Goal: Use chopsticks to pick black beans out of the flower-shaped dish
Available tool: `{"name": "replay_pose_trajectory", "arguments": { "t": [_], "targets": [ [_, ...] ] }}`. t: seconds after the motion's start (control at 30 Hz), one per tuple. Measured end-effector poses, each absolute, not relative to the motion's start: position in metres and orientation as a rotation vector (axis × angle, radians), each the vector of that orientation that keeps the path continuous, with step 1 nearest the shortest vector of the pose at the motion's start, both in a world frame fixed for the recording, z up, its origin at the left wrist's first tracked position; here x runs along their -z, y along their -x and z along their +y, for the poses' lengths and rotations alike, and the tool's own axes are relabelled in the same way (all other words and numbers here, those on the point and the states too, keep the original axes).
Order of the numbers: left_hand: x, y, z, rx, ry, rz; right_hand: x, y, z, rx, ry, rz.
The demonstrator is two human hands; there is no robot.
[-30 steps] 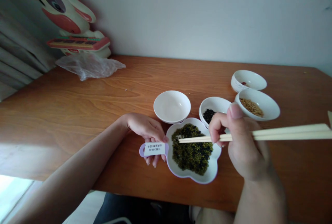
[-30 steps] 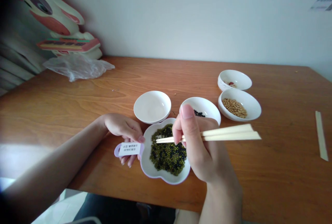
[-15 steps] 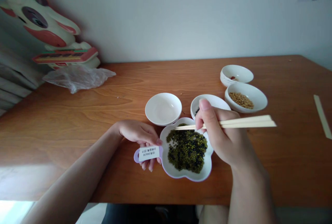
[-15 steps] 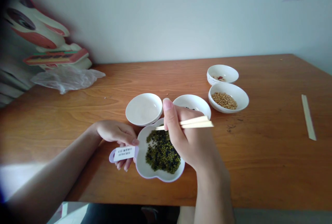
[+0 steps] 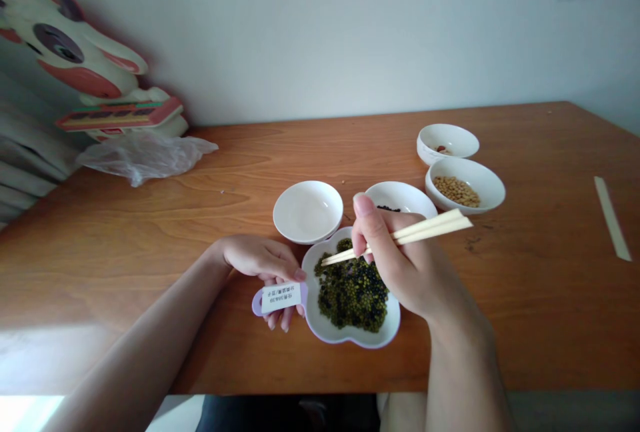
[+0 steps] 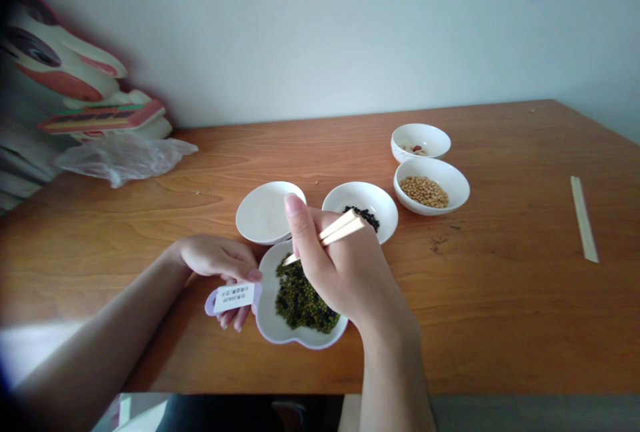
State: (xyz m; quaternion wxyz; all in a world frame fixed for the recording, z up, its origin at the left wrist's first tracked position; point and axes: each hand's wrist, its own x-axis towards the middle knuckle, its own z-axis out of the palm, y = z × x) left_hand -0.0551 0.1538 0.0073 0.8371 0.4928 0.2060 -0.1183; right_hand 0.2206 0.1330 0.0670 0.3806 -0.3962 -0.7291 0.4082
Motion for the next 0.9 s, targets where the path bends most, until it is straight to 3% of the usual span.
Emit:
{"name": "replay_pose_trajectory", "arguments": {
  "t": [0.9],
  "targets": [
    [-0.008,0.056,0.155,0.249,-1.024,0.444,-0.075,-0.256,0.131,-0.784,1.241,-1.717]
  ]
}}
